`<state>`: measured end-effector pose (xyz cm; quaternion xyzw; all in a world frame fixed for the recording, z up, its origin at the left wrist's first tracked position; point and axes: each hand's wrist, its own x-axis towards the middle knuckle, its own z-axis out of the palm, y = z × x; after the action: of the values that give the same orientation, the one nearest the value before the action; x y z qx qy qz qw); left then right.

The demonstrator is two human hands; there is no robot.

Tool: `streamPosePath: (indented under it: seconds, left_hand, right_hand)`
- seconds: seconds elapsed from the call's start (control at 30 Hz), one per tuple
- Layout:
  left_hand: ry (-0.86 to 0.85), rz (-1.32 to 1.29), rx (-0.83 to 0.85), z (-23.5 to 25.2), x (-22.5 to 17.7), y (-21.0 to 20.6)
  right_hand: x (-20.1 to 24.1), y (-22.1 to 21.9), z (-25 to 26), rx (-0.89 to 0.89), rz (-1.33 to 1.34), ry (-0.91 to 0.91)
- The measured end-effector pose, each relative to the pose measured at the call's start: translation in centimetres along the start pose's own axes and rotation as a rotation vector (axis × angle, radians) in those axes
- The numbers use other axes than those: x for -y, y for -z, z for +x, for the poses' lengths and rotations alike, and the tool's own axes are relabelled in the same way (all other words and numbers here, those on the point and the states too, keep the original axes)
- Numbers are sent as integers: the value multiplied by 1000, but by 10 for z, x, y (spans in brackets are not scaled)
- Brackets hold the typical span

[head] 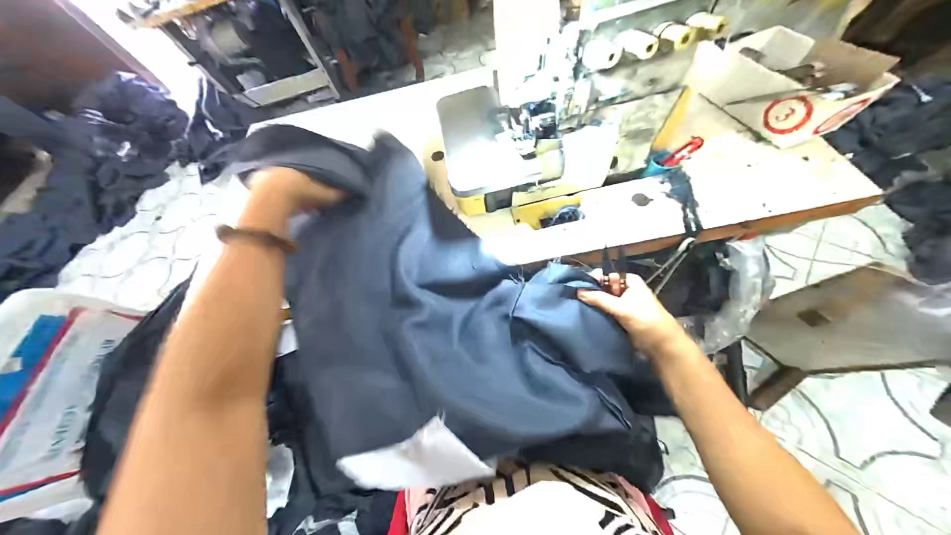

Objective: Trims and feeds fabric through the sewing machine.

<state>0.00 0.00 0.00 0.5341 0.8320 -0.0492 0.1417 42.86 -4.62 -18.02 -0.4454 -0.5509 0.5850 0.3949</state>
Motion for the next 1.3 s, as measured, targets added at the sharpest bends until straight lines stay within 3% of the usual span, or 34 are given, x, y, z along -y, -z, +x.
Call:
streamPosePath:
  seconds: [0.07,0.13,0.2,0.33,0.4,0.47,0.53,0.6,0.73,0.8,0.93,1.3]
  left_hand:
    - [-264,41,107,-25,-35,-58]
    - [-257,51,224,-33,-52,-93]
    - [-168,-1,141,-9,-35,-108]
    - [-10,-169,-168,53,10,-99]
    - [-180,-239,-397,35,-6,-105]
    - [-556,-277,-496,2,-40,-127]
    - [-774,-294,-344,-24,-64,-154]
    - [-784,-290,-256,-29,-64,-166]
    - [-966,-291,-388,-22,-79,-166]
    - [-1084,-316,-330,-39,-96,-170]
    - [-1033,-228,-144,-67,-104,-173]
    - [-998,-105,50,-81,-116,-173]
  right_hand:
    - [-19,2,-2,-43,108,-23]
    - [-23,6,-5,-46,129,-32]
    - [-17,6,-10,14,93,-18]
    - [8,-12,-9,158,-105,22]
    - [4,-20,-2,151,-199,17]
    - [-13,-19,7,107,-242,-10]
    - [-29,-12,14,79,-311,-63]
    - [-29,-5,13,103,-379,-81]
    - [-7,-9,18,114,-456,108]
    - [-5,-21,27,106,-457,167]
    - [-8,-37,23,36,-434,164]
    - [-19,-46,12,39,-217,59]
